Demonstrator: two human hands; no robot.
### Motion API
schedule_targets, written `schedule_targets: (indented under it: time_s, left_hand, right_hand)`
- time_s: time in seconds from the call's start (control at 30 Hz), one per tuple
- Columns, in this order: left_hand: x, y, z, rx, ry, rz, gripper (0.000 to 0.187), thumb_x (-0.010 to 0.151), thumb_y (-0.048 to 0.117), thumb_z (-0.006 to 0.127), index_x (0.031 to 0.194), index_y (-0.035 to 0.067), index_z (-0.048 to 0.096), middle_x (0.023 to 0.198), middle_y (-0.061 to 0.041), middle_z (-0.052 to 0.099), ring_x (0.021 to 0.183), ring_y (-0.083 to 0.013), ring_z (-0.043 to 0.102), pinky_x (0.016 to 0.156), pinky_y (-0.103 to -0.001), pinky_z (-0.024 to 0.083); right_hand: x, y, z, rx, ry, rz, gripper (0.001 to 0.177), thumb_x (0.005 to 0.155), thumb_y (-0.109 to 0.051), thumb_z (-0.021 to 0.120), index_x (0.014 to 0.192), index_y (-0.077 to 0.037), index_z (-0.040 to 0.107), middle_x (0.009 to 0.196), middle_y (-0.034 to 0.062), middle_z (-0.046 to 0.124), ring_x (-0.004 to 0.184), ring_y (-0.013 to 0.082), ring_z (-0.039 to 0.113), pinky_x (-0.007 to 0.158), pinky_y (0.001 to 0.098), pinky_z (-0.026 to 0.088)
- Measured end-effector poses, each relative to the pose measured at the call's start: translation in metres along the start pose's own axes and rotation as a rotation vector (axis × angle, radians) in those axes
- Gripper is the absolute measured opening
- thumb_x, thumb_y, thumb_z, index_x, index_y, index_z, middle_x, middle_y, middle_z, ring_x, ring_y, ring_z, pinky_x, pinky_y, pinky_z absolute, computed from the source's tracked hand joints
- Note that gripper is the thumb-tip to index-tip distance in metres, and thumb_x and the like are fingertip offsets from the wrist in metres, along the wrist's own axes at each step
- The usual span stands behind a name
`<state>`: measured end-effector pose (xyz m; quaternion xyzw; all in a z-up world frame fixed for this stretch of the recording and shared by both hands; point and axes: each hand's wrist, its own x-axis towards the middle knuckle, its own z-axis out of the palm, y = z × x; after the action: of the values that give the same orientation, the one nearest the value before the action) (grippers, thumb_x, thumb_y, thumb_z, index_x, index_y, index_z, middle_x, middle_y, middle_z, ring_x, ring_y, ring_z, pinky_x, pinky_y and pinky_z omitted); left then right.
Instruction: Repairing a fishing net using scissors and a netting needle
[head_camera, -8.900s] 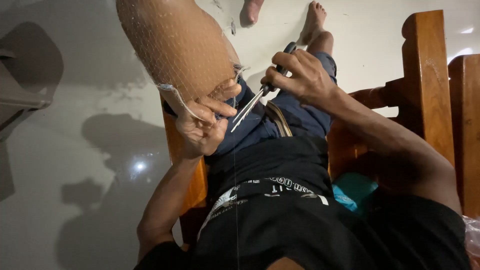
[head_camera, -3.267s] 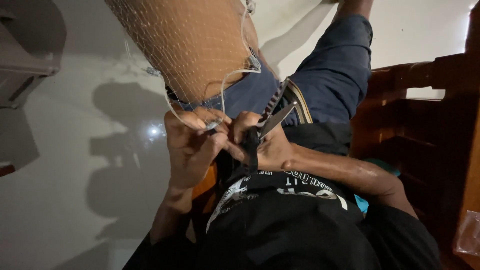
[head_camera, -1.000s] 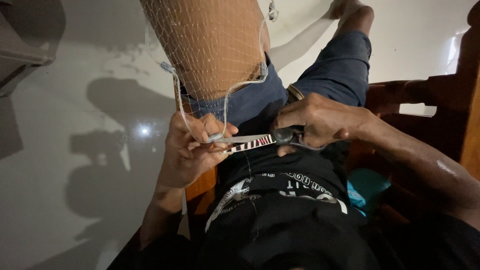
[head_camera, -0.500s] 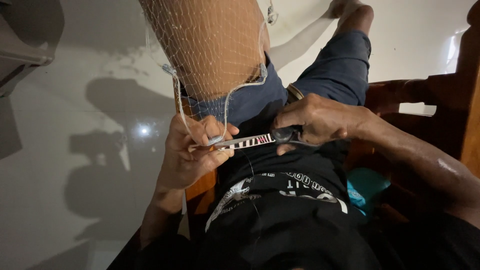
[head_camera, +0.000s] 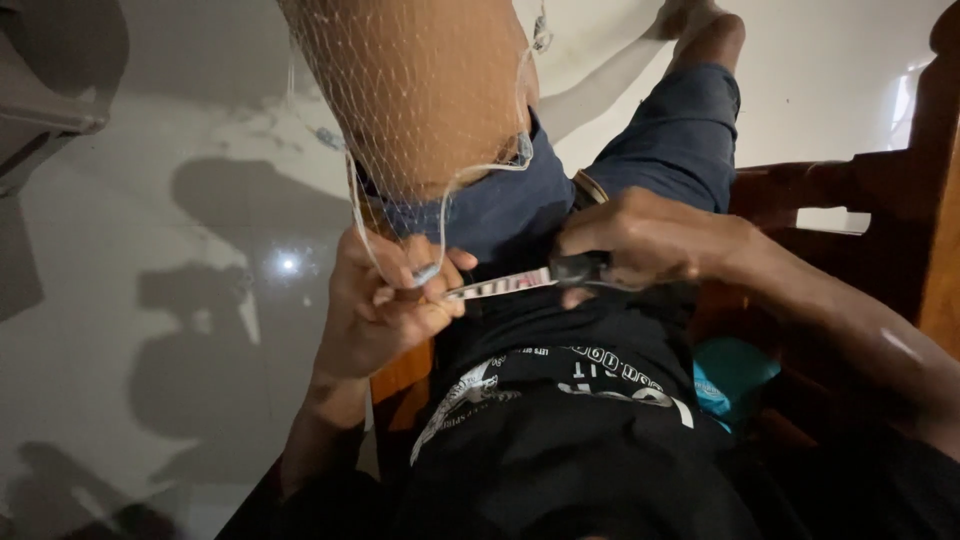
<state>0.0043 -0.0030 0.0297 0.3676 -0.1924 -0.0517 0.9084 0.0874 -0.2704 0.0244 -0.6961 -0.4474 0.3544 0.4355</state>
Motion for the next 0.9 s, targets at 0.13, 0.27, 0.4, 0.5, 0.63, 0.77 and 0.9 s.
schedule_targets:
  time_s: [0.13,0.27,0.4,0.5,0.63,0.77,0.9]
  left_hand:
    - [0.004,0.010,0.003,0.096,-0.005,0.006,0.016,0.095,0.013,0.060,0.107,0.016,0.050,0.089,-0.002,0.057,0.088,-0.0175,0.062,0.100,-0.044,0.050]
    - [0.011,0.011,0.001,0.259,0.204,0.143,0.011,0.093,0.016,0.060,0.100,0.019,0.052,0.095,-0.001,0.045,0.089,-0.0138,0.048,0.089,-0.031,0.047]
    - [0.016,0.002,-0.001,0.065,0.244,0.203,0.012,0.096,0.011,0.055,0.101,0.016,0.045,0.106,-0.006,0.055,0.111,-0.0273,0.052,0.109,-0.043,0.040]
    - [0.023,-0.003,0.002,0.026,0.252,0.210,0.015,0.093,0.003,0.052,0.099,0.015,0.044,0.093,-0.004,0.060,0.097,-0.0206,0.055,0.104,-0.045,0.040]
    - [0.022,-0.010,0.000,0.017,0.289,0.252,0.017,0.092,-0.002,0.051,0.098,0.013,0.045,0.089,-0.011,0.065,0.122,-0.0303,0.055,0.119,-0.052,0.031]
    - [0.024,-0.011,0.005,-0.011,0.235,0.217,0.012,0.097,0.008,0.053,0.101,0.011,0.042,0.102,-0.007,0.055,0.104,-0.0334,0.060,0.101,-0.050,0.047]
    - [0.022,-0.012,0.005,-0.162,0.210,0.152,0.007,0.099,0.007,0.049,0.104,0.008,0.044,0.101,-0.009,0.056,0.105,-0.0371,0.061,0.103,-0.052,0.049]
  right_hand:
    - [-0.064,-0.003,-0.006,-0.499,-0.047,0.240,0.038,0.075,-0.010,0.067,0.113,-0.011,0.059,0.100,0.0069,0.064,0.066,0.0243,0.065,0.056,0.0373,0.052]
    - [-0.179,0.091,0.043,-0.509,0.111,0.854,0.053,0.076,-0.032,0.064,0.124,-0.016,0.052,0.116,0.0085,0.063,0.096,0.0269,0.068,0.078,0.0389,0.057]
    - [-0.295,0.206,0.119,-0.447,0.311,1.264,0.056,0.080,-0.034,0.056,0.130,-0.016,0.042,0.115,0.0165,0.063,0.098,0.0358,0.065,0.082,0.0443,0.050]
    - [-0.306,0.270,0.182,-0.248,0.403,1.487,0.056,0.086,-0.026,0.044,0.137,-0.013,0.026,0.113,0.0282,0.060,0.099,0.0444,0.062,0.086,0.0482,0.047]
    - [-0.272,0.288,0.214,-0.028,0.481,1.689,0.057,0.093,-0.017,0.032,0.144,-0.010,0.010,0.112,0.0399,0.057,0.101,0.0530,0.059,0.090,0.0521,0.043]
    - [-0.226,0.234,0.191,0.227,0.675,1.797,0.086,0.093,-0.061,0.010,0.125,0.005,0.054,0.121,0.0300,0.056,0.113,0.0429,0.053,0.095,0.0475,0.037]
    - [-0.230,0.219,0.165,-0.327,0.209,1.712,0.058,0.095,-0.053,0.025,0.118,-0.012,0.060,0.106,0.0126,0.064,0.097,0.0296,0.063,0.078,0.0410,0.048]
